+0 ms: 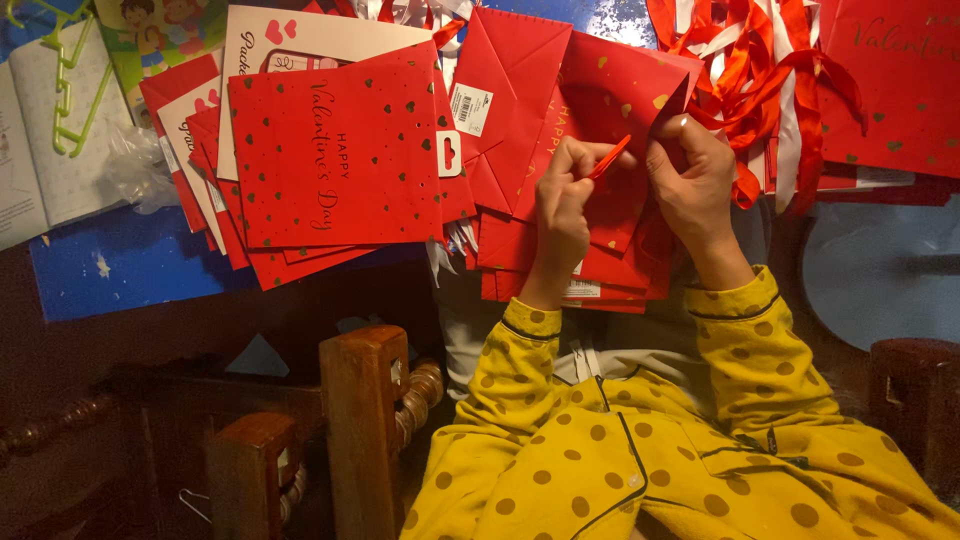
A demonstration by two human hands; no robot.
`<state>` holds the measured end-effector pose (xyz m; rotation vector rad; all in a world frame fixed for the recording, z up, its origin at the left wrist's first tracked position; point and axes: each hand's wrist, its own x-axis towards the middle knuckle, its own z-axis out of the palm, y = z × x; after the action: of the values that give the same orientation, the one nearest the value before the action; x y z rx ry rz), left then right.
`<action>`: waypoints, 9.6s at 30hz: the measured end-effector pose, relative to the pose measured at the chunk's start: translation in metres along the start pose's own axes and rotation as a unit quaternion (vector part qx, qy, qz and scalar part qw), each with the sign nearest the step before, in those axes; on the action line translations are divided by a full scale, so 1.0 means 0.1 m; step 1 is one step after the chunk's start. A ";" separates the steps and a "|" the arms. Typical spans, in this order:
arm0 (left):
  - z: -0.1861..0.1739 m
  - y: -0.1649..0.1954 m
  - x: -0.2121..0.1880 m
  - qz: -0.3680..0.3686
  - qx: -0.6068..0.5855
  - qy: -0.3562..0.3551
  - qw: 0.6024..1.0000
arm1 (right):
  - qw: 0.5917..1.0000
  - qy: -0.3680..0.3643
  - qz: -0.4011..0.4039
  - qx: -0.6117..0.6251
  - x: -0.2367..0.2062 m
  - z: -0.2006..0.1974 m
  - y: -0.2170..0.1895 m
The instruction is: The person assembles red Valentine's Day gift bags by threading red ribbons through the bag handles and tying them. The person works on multiple bags one at a time, stacking completed bags on the table.
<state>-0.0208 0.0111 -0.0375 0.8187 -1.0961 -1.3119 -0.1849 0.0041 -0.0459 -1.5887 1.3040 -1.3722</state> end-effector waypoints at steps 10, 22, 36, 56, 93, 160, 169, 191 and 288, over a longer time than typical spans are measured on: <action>0.10 0.03 0.03 0.002 0.078 0.063 0.995 | 1.000 -0.010 -0.001 -0.005 0.01 0.00 -0.05; 0.16 0.06 0.04 0.057 0.154 0.041 0.986 | 1.000 -0.009 0.017 0.011 -0.02 0.00 0.01; 0.10 -0.09 0.07 0.000 -0.026 0.050 0.998 | 0.999 0.020 -0.003 0.046 0.02 0.05 -0.08; 0.09 -0.21 0.00 0.006 0.099 0.058 0.993 | 0.998 0.000 -0.046 -0.042 -0.06 -0.04 0.08; 0.27 0.14 0.07 0.040 0.191 0.100 0.976 | 0.996 0.019 0.018 0.087 0.00 0.01 0.09; -0.09 0.51 -0.01 0.094 0.488 -0.090 0.863 | 0.993 -0.013 0.073 0.097 -0.04 -0.05 0.02; 0.02 0.34 0.13 0.115 0.437 0.048 0.891 | 0.995 -0.088 0.036 0.017 0.01 -0.06 -0.11; -0.08 0.26 0.14 0.080 0.415 0.020 0.906 | 0.979 -0.160 -0.025 -0.122 0.08 -0.09 -0.10; -0.01 0.27 0.12 0.152 0.439 0.031 0.885 | 0.985 -0.027 -0.081 -0.149 0.05 0.07 -0.30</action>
<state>-0.0120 0.0021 -0.0104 1.2599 -1.7139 -0.4711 -0.1710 0.0075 -0.0185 -1.9563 1.4246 -1.2615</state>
